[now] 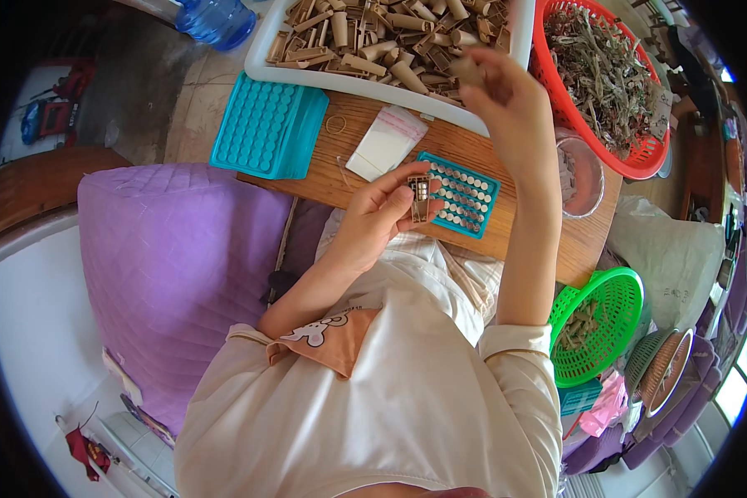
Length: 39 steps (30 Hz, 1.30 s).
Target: The person assembles small cylindrical products by hand, inserting small components into cardboard tubes and then sealing them with plastic caps.
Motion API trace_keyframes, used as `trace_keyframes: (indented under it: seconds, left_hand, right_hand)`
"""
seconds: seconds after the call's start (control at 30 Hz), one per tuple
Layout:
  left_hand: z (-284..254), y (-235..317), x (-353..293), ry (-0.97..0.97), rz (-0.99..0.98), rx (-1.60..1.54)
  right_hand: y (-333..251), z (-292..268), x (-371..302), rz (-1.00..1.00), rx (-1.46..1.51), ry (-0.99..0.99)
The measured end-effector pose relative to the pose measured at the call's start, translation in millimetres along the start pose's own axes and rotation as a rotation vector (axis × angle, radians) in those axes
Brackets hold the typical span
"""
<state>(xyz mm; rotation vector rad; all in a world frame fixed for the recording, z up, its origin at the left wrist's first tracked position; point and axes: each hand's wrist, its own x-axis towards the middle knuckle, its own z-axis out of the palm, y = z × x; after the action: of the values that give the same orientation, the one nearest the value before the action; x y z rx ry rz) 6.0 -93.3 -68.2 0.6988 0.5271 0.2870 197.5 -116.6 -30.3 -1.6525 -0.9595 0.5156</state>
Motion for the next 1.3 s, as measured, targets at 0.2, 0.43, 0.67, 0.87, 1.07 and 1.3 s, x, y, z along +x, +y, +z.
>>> trace_keyframes:
  seconds: [0.2,0.43,0.67,0.87,1.07,1.3]
  left_hand:
    - [3.6,-4.9,0.5,0.014,0.080,-0.018]
    - [14.7,-16.8,1.3,-0.042,0.216,0.052]
    - [22.6,-26.2,0.1,-0.051,0.277,0.115]
    - [26.6,-31.0,-0.8,-0.021,0.314,0.153]
    - [31.0,-31.6,-1.4,-0.036,0.360,0.125]
    - [38.6,-30.3,-2.1,-0.092,0.349,0.217]
  right_hand:
    - [-4.0,2.3,-86.2,0.204,0.487,0.072]
    - [3.5,16.9,-132.4,0.268,0.503,0.140]
    - [7.3,32.0,-141.9,0.072,0.098,0.301]
    - [9.1,44.8,-145.1,0.168,0.183,0.419]
    - [0.8,42.4,-148.4,0.160,0.266,0.538]
    - [-0.5,30.9,-151.6,0.167,0.135,0.449]
